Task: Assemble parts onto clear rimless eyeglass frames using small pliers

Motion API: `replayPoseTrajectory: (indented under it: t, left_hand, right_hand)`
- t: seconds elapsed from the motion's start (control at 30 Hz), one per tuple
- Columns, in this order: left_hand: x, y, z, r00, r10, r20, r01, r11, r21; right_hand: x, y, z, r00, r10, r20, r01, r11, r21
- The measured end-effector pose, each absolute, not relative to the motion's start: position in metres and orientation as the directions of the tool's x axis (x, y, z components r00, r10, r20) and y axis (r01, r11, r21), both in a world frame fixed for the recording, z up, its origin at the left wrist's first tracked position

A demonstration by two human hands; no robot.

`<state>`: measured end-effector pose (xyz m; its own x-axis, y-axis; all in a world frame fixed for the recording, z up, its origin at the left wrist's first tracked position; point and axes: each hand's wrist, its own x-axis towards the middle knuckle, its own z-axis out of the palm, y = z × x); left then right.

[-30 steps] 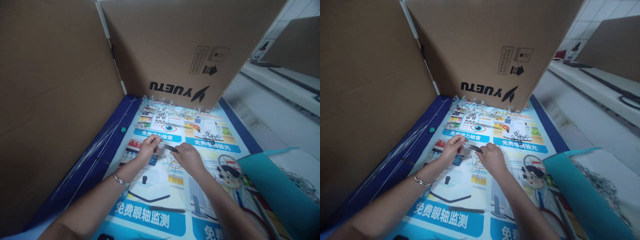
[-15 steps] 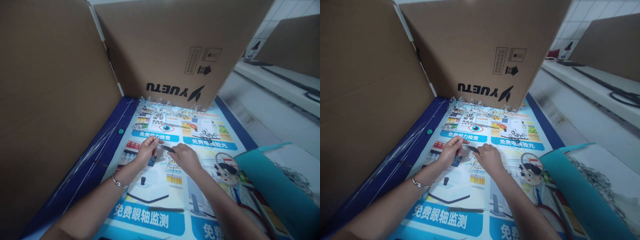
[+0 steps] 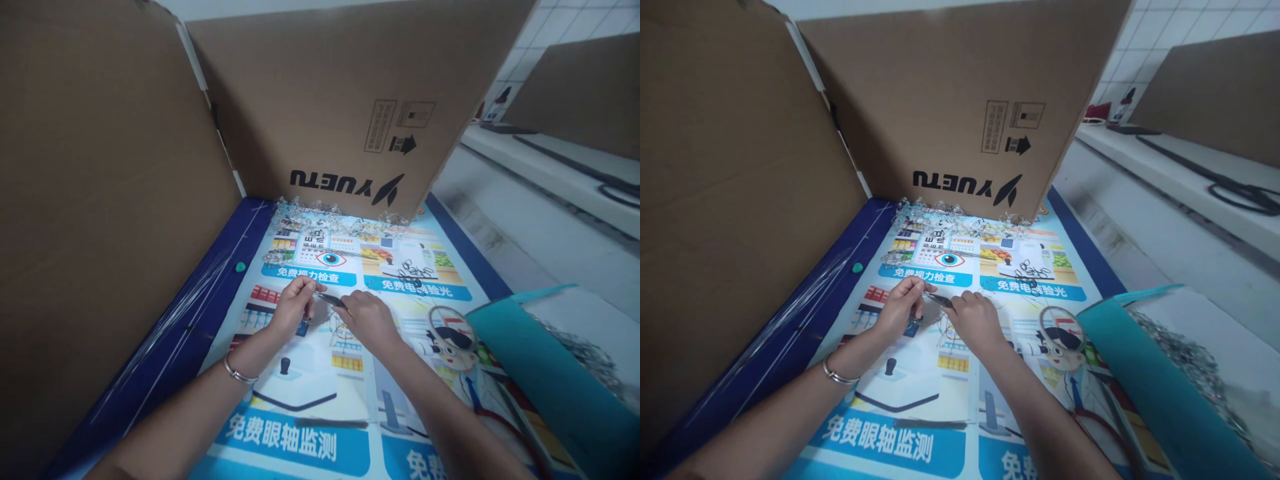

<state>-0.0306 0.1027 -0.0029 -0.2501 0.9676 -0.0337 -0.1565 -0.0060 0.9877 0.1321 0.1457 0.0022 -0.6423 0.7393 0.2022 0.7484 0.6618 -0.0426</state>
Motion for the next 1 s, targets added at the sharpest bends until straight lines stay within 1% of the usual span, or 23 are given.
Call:
replayPoseTrajectory:
  t: [0.27, 0.47, 0.73, 0.9, 1.0]
  left_hand:
    - [-0.0310, 0.1033, -0.0065, -0.233, 0.972, -0.014, -0.194, -0.033, 0.980]
    - [-0.0319, 0.1038, -0.0086, -0.221, 0.975, 0.007, -0.206, -0.054, 0.977]
    - [-0.0341, 0.1058, -0.0107, -0.227, 0.974, -0.011, -0.236, -0.045, 0.971]
    - [-0.0346, 0.1054, -0.0098, -0.220, 0.975, 0.004, -0.233, -0.057, 0.971]
    - [-0.0353, 0.1055, -0.0089, -0.222, 0.975, 0.028, -0.196, -0.072, 0.978]
  right_hand:
    - [0.1314, 0.1448, -0.0005, -0.648, 0.738, 0.189, 0.746, 0.665, -0.037]
    - [0.1306, 0.1440, -0.0011, -0.657, 0.734, 0.175, 0.745, 0.667, -0.003]
    - [0.1291, 0.1452, -0.0004, -0.640, 0.766, 0.065, 0.766, 0.643, -0.030]
    - [0.1301, 0.1463, 0.0006, -0.644, 0.759, 0.098, 0.759, 0.650, -0.043]
    - [0.1305, 0.1472, 0.0005, -0.634, 0.767, 0.100, 0.766, 0.640, -0.050]
